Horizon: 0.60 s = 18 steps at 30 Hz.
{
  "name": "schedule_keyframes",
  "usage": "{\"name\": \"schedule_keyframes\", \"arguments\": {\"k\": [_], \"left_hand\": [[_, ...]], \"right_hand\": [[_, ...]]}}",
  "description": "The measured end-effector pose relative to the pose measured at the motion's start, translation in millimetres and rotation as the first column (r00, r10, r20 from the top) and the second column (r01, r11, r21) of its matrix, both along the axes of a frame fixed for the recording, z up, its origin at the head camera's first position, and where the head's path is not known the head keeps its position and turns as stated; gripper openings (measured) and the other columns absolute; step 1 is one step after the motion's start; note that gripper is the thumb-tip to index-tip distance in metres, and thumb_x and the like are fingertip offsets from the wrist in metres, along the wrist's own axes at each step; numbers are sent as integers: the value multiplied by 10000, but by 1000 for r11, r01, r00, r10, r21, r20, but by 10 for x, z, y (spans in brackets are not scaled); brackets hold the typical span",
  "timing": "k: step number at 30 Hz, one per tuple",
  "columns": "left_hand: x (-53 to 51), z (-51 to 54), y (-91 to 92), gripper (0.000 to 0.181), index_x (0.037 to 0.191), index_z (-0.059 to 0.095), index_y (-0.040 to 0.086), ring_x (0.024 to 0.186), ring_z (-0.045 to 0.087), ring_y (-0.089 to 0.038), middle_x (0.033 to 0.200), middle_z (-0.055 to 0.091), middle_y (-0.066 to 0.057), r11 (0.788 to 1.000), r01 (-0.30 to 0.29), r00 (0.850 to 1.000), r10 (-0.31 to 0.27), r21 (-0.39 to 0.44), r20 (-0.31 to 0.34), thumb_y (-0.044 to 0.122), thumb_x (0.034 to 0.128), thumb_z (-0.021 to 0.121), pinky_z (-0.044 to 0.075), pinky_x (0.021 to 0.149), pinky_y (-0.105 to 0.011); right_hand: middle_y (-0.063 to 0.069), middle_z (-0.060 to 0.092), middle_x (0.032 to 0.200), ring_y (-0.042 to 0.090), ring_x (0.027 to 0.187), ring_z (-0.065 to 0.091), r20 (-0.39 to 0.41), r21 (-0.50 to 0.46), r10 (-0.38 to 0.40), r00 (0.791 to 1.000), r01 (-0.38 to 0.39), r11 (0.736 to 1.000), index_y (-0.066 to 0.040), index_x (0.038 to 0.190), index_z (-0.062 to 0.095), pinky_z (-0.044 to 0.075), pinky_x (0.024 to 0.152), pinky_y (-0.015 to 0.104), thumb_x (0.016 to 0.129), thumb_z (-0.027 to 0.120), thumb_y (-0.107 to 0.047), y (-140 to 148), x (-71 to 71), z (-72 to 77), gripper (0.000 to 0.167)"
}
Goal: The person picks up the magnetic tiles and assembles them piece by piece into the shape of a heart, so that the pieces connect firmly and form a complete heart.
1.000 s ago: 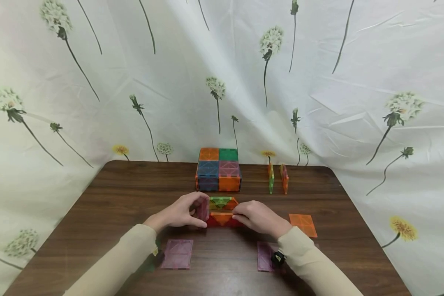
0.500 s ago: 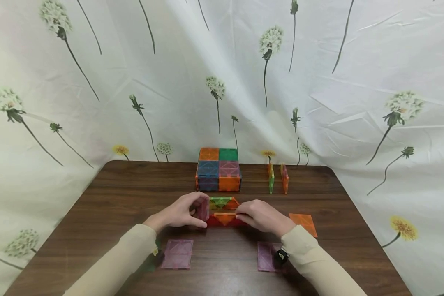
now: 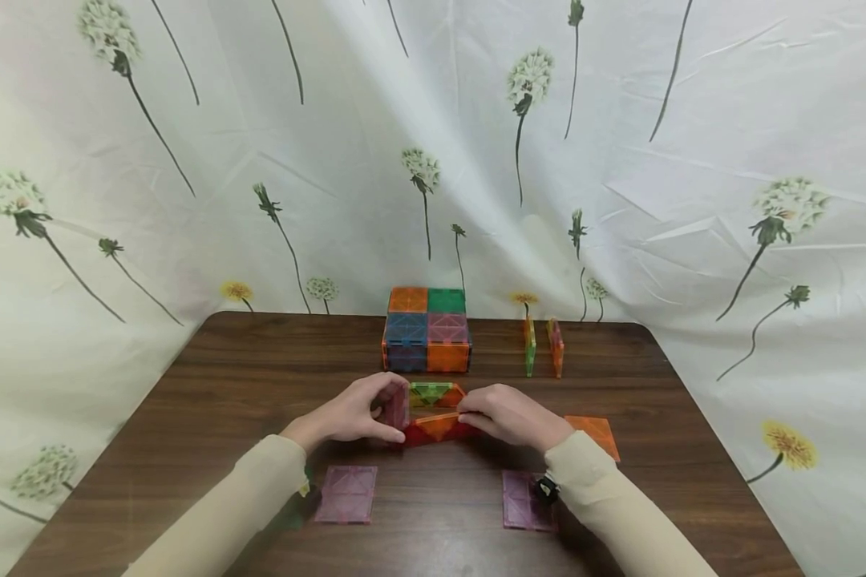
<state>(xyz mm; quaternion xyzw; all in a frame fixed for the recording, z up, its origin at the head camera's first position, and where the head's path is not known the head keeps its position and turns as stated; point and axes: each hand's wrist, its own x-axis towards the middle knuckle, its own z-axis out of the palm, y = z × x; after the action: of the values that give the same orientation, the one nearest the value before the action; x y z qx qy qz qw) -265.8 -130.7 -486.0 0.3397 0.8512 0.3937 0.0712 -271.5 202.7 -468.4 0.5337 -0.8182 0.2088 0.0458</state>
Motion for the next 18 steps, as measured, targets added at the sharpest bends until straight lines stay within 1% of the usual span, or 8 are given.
{"name": "schedule_keyframes", "arguments": {"k": [4,8,11,15,18], "left_hand": [[-6,3,7,750,1403,556,132,1061,609,-129,1205,634,52,1000,-9,1000,9,-15,0,371,804,937,531,889,-305],[4,26,3,769,1438,546,139,1101,603,-129,1261,626,39,999,-19,1000,19,-40,-7,392,817,923,539,930,-333],[22,49,-2,788,1467,535,119,1160,602,-163,1321,616,-4,999,-23,1000,22,-47,-15,399,832,909,554,972,-378],[46,57,-12,832,1502,512,75,1267,582,-221,1399,583,-72,999,-19,1000,20,-26,20,380,838,910,554,1024,-424],[49,39,-14,858,1515,503,58,1300,570,-244,1422,567,-98,1000,-13,999,14,-7,45,360,829,922,548,1028,-436]], "right_hand": [[-93,716,932,-32,801,600,7,22,-24,1000,23,999,-191,1075,757,568,778,202,1051,676,-203,-46,17,13,86],[-111,707,935,-31,808,619,-1,26,-53,999,53,998,-168,1063,769,573,771,207,1049,679,-207,-82,80,30,99],[-111,709,923,-34,794,624,-1,29,-75,997,75,997,-148,1053,776,570,755,202,1045,685,-210,-102,132,33,111],[-111,711,897,-37,759,612,7,25,-96,995,96,995,-154,1032,778,566,734,188,1028,711,-211,-118,194,22,88],[-106,719,898,-36,761,618,6,9,-93,996,93,996,-160,1027,776,571,731,191,1016,726,-195,-118,233,18,62]]}}
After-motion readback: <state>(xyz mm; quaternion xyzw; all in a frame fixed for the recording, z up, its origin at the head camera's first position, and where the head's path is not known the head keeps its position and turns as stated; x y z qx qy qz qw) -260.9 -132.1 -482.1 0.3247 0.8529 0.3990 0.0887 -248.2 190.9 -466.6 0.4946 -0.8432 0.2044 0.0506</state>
